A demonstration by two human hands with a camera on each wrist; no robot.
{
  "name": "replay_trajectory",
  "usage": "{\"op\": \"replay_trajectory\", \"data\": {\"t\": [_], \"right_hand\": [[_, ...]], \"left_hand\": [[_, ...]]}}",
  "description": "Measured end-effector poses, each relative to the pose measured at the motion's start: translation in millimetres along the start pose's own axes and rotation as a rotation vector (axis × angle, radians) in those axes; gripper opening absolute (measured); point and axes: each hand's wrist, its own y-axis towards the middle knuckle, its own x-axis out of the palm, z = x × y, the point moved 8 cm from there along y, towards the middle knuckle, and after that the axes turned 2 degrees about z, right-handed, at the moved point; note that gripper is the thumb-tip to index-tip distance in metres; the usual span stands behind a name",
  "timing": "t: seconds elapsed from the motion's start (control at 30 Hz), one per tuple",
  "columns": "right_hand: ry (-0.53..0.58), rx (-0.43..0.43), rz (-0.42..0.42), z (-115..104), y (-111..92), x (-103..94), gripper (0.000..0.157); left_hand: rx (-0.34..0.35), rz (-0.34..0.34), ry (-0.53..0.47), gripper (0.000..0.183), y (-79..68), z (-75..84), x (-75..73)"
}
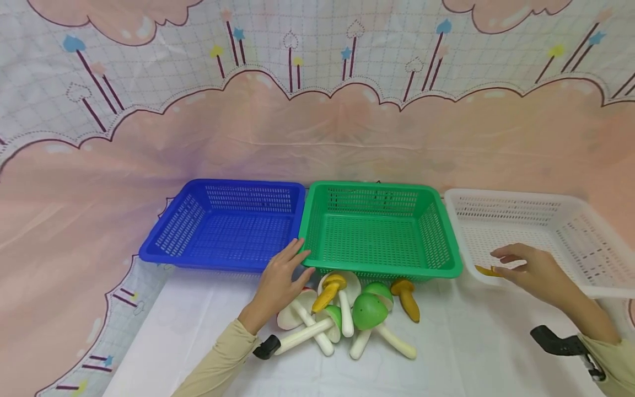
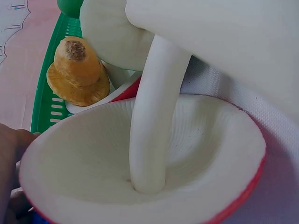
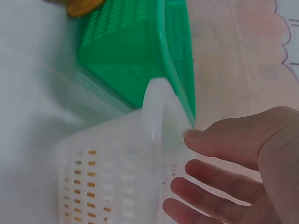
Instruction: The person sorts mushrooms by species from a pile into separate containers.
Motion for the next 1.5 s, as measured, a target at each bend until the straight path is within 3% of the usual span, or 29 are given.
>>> {"op": "replay_trajectory", "data": {"t": [0.47,0.8,1.03,1.5], "right_hand": [[0.095,-0.092,0.106,-34,-24,-0.3,0.035],[0.206,-0.101,0.073,-57,-39,22.5,0.034],[0.244,-0.047,0.034,-65,-43,42.5,0.03],[0.305,-0.014,0.032,-74,-46,80.8,0.028]], "left_hand": [[0.013,0.0,0.008,0.04,3.7,3.4,-3.1],[0.004,0.011,0.011,0.042,2.2,0.7,-4.1],[-0.001,0.015,0.007,0.042,-1.5,-0.9,-1.7],[0.008,0.026,-0.008,0.042,-1.7,1.1,0.7]]}}
